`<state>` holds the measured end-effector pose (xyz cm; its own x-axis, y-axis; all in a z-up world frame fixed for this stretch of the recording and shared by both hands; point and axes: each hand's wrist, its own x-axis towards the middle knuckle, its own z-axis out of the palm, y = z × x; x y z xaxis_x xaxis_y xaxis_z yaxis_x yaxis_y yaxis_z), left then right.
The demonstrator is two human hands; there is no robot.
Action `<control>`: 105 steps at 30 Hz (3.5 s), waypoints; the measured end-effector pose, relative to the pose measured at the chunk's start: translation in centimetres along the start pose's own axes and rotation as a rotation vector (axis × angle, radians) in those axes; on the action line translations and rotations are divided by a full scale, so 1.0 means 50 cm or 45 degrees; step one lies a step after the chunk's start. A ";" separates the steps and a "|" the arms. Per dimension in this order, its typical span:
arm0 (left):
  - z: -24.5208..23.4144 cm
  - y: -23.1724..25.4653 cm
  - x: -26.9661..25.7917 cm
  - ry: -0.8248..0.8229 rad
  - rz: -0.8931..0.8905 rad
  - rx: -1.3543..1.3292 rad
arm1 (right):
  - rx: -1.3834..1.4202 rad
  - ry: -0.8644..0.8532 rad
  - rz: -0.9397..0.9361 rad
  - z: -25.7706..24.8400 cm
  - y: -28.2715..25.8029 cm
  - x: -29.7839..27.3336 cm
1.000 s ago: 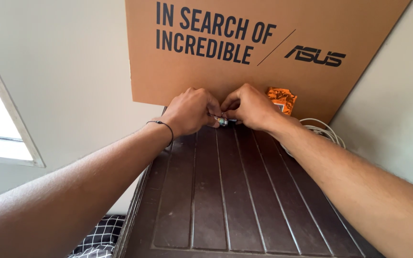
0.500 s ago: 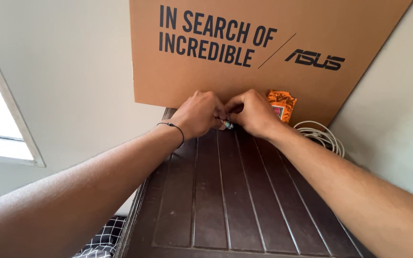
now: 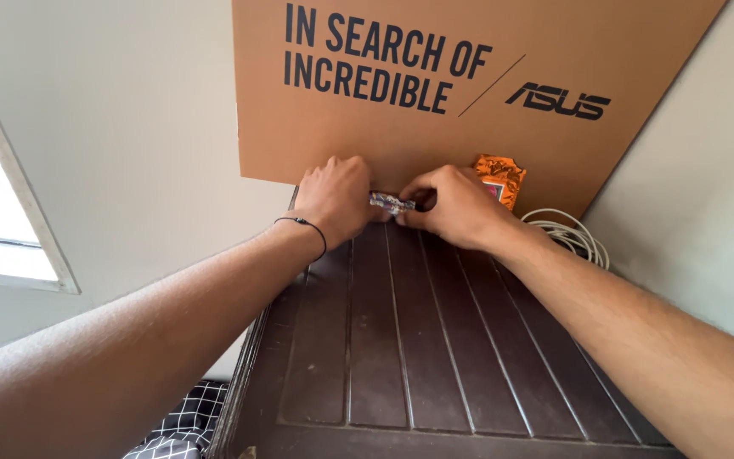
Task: Organize and arrange various tech accessories like an iPhone, charging cable, SIM card, and phone case on a dresser.
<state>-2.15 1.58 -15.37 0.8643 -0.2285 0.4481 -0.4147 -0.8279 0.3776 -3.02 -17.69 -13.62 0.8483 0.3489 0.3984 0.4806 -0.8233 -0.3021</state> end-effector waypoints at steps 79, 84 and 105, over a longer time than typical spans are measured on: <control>-0.207 -0.090 -0.280 0.239 0.146 -0.603 | 0.099 0.044 0.247 -0.015 -0.345 -0.166; -0.257 -0.111 -0.353 0.266 -0.047 -0.519 | 0.288 0.050 0.084 0.021 -0.412 -0.152; -0.398 -0.110 -0.726 0.565 -0.929 -0.260 | 0.655 -0.560 -0.469 0.163 -0.666 -0.144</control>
<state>-36.90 24.63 -17.57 0.7608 0.5777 0.2959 0.1187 -0.5720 0.8116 -23.33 10.87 -13.52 0.5717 0.7950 0.2028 0.7009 -0.3448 -0.6244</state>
